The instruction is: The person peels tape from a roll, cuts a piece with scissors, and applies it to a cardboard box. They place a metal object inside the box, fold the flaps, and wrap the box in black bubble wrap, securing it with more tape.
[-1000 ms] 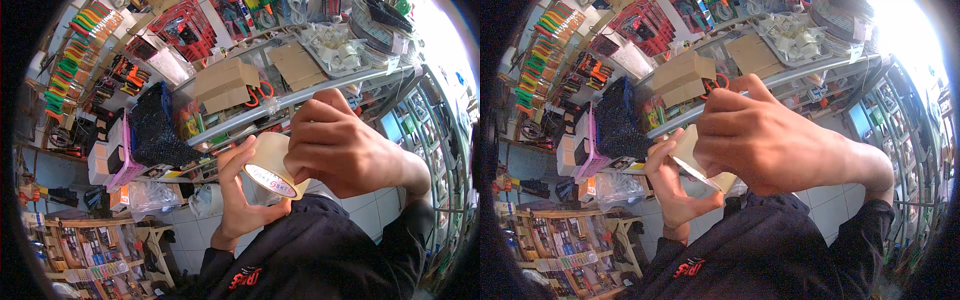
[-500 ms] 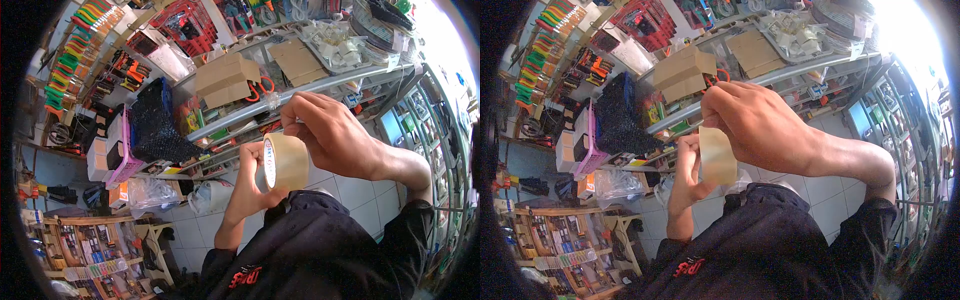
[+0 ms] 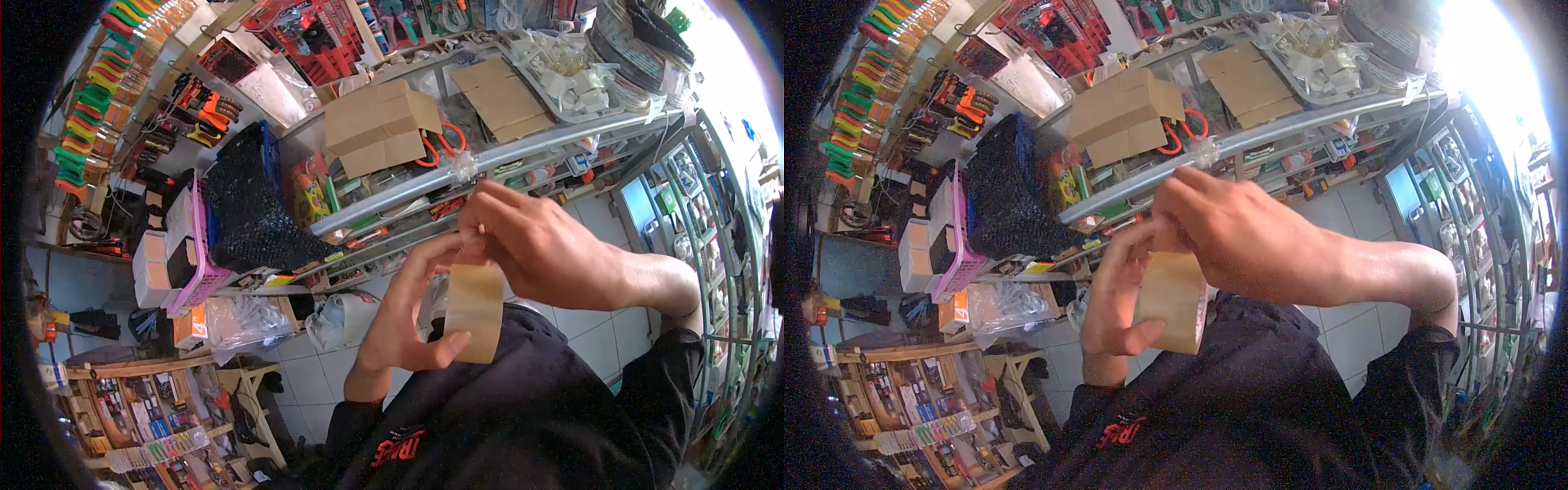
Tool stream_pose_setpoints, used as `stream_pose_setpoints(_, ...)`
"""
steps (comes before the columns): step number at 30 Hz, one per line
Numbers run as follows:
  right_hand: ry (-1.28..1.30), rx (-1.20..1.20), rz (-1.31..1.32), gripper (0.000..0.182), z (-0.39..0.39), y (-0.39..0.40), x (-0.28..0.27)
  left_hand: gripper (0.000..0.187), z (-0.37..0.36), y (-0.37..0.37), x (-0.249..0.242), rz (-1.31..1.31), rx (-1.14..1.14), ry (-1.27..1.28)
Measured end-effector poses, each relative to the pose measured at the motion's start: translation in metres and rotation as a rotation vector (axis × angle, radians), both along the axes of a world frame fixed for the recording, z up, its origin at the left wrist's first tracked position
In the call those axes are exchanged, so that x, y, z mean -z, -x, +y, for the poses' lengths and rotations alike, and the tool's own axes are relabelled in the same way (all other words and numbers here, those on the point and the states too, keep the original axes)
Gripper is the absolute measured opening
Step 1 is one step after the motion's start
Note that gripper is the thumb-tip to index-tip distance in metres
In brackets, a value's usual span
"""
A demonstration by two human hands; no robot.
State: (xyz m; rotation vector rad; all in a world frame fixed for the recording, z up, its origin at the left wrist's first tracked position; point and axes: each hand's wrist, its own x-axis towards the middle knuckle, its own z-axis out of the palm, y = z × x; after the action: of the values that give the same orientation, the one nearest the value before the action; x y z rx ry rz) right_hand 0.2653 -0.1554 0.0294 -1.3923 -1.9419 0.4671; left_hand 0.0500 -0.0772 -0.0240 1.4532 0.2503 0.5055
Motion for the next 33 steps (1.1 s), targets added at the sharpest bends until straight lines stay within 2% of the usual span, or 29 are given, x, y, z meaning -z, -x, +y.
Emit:
stream_pose_setpoints(3,0.006,0.011,-0.063,0.039,0.013,0.012,0.011,0.087,0.021,0.014,0.008,0.110,0.045,-0.064)
stream_pose_setpoints(8,0.135,0.034,-0.092,0.034,0.038,0.032,0.019,0.083,0.057,0.028,0.030,0.170,0.167,-0.033)
stream_pose_setpoints(11,0.191,0.052,-0.146,0.032,0.058,0.045,0.025,0.076,0.087,0.041,0.041,0.229,0.183,-0.273)
stream_pose_setpoints(13,0.265,0.056,-0.192,0.030,0.070,0.054,0.028,0.071,0.105,0.047,0.045,0.219,0.217,-0.328)
stream_pose_setpoints(17,0.376,0.035,-0.062,0.027,0.101,0.066,0.027,0.059,0.136,0.051,0.032,0.229,0.337,-0.318)
stream_pose_setpoints(20,0.428,0.032,-0.014,0.025,0.119,0.066,0.022,0.045,0.144,0.055,0.040,0.224,0.187,-0.228)
stream_pose_setpoints(23,0.455,0.034,-0.003,0.025,0.133,0.070,0.010,0.031,0.154,0.058,0.031,0.313,0.090,-0.298)
stream_pose_setpoints(28,0.460,0.044,-0.086,0.025,0.148,0.066,-0.006,0.024,0.163,0.055,0.036,0.255,-0.013,-0.333)
stream_pose_setpoints(33,0.494,0.038,-0.057,0.022,0.160,0.055,-0.017,0.024,0.175,0.042,0.023,0.235,-0.053,-0.368)
